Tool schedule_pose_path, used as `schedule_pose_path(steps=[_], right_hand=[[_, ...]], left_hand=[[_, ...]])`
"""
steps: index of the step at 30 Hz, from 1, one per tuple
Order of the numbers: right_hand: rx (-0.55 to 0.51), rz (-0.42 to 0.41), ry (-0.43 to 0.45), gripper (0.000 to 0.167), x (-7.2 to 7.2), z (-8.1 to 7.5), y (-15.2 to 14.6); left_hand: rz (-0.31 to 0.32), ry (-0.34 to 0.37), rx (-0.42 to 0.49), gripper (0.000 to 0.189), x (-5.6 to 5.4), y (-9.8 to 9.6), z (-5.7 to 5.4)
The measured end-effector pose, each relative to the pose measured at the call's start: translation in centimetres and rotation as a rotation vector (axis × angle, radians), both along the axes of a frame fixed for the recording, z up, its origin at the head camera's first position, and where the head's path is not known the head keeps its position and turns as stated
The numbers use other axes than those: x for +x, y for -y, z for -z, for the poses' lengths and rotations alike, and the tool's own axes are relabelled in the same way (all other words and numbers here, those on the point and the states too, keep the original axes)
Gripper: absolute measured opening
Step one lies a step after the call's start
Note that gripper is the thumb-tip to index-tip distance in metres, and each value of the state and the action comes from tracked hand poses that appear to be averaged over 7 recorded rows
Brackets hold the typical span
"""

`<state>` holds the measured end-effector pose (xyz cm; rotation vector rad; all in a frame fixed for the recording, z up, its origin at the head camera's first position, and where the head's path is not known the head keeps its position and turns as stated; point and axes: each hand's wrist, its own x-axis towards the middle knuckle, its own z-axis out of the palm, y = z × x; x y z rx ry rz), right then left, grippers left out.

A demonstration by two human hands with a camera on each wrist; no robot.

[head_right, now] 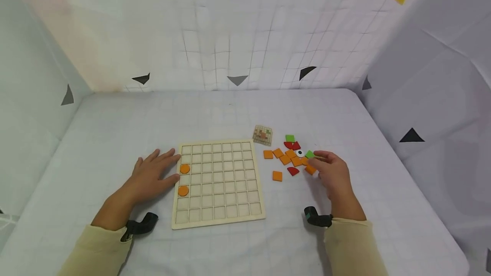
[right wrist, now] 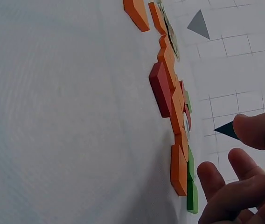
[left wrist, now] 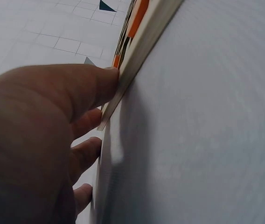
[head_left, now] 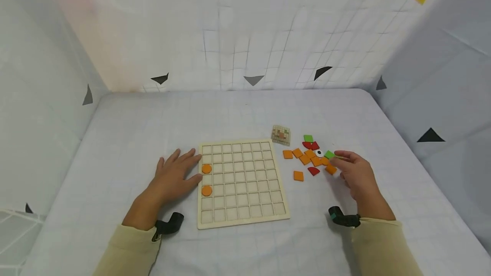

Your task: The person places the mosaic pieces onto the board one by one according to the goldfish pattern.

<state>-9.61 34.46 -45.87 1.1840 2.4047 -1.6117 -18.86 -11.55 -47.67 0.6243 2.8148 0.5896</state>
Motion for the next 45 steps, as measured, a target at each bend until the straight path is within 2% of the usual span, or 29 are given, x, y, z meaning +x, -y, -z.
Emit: schedule_pose_path(steps=[3, 8, 17, 20, 25, 33, 38, 45], right_hand=[[0.000, -0.035, -0.005, 0.060, 0.0, 0.3, 0.0], [0.011, -0.066, -0.024, 0.059, -0.2, 1.1, 0.0], [0.096, -0.107, -0.022, 0.065, -0.1, 1.7, 0.1], [0.161, -0.123, -0.002, 0.065, -0.1, 1.9, 0.2], [0.270, -0.163, 0.044, 0.059, -0.3, 1.9, 0.4], [0.273, -0.221, 0.035, 0.063, -0.5, 1.6, 0.0], [0.313, -0.262, 0.041, 0.063, -0.7, 1.8, -0.7], [0.373, -0.366, 0.042, 0.061, -1.0, 1.8, -1.1]], left_hand=[[-0.011, 0.012, -0.002, 0.065, 0.1, -0.1, 0.4], [-0.012, 0.014, 0.006, 0.065, 0.1, -0.2, 0.3], [-0.019, 0.007, 0.007, 0.064, 0.2, -0.2, 0.5], [-0.018, 0.002, 0.008, 0.064, 0.2, -0.1, 0.6], [-0.015, -0.006, 0.007, 0.064, 0.2, -0.1, 0.7], [-0.010, -0.013, 0.005, 0.064, 0.0, -0.3, 0.7], [-0.008, -0.010, 0.003, 0.064, -0.1, -0.3, 0.8], [-0.013, -0.012, -0.007, 0.064, -0.1, -0.3, 0.7]])
